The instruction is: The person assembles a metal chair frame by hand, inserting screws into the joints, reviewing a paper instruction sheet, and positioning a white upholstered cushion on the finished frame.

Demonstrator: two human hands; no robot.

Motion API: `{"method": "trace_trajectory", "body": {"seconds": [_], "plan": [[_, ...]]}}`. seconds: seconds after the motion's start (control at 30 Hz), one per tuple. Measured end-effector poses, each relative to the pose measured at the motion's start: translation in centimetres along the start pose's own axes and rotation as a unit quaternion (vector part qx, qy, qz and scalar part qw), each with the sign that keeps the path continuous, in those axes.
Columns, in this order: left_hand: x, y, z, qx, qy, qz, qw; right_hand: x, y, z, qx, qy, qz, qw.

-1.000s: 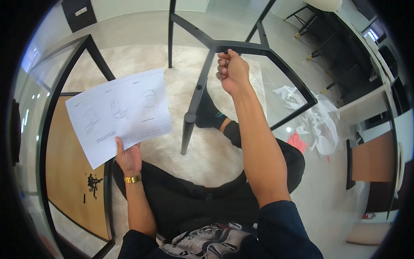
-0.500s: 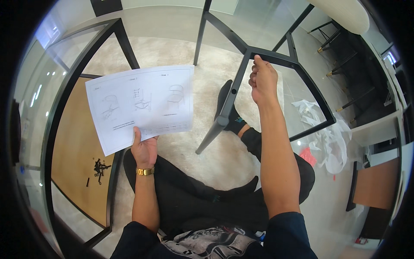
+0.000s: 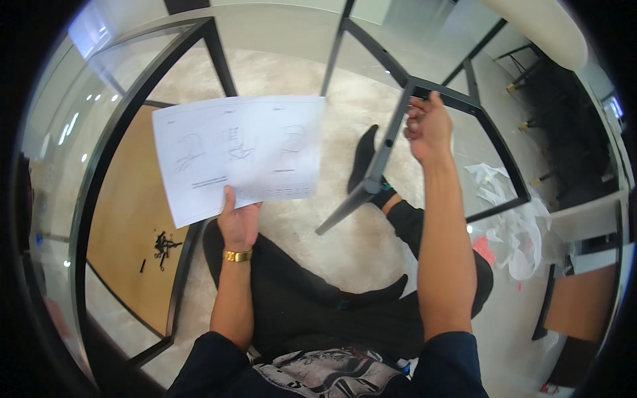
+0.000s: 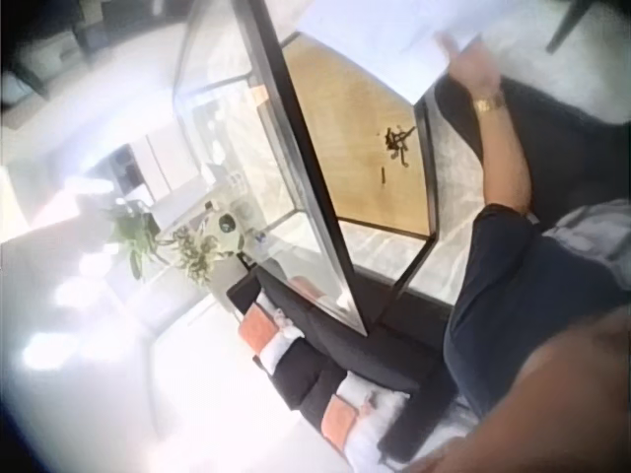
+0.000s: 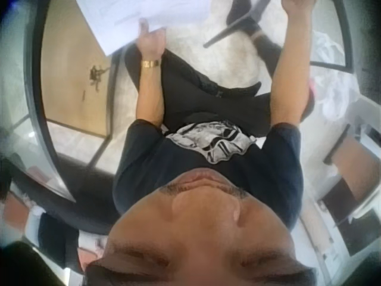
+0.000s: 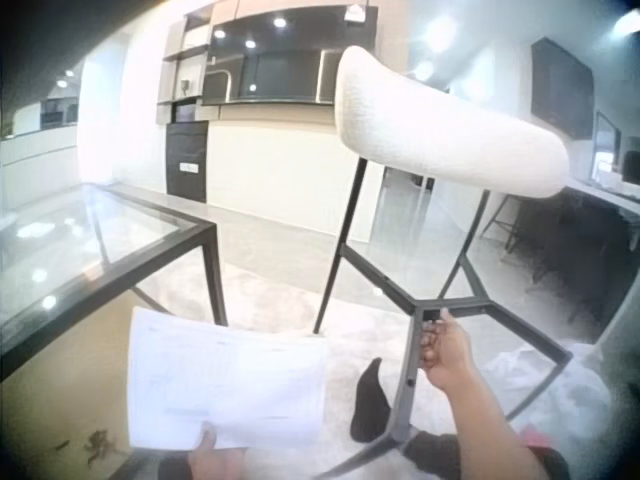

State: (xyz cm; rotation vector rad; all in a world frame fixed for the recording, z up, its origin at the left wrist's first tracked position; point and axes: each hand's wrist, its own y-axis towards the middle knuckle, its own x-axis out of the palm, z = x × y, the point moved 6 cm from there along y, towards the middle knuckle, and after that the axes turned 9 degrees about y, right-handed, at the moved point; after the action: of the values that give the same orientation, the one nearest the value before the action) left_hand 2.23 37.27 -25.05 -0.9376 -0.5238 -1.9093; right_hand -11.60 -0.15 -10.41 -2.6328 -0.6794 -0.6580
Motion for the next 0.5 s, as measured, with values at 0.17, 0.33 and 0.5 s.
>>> {"method": "trace_trajectory", "body": {"seconds": [0.17,0.33,0.5], "plan": [[0.7,-0.2,0.4,0.008,0.021,-0.015,1.0,-0.2,-0.2,-0.8,-0.105,-0.11,0.045,0.987],[0.7,-0.2,0.6,0.016,0.022,-0.016,1.0,0.5,-0.8,-0.2,-0.048,-0.027,0.035,0.998],[0.9,-0.1,0.5,0.018,0.016,-0.017,1.0,0.5,-0.9,-0.9,-0.11,-0.113,0.038,0.987]]}}
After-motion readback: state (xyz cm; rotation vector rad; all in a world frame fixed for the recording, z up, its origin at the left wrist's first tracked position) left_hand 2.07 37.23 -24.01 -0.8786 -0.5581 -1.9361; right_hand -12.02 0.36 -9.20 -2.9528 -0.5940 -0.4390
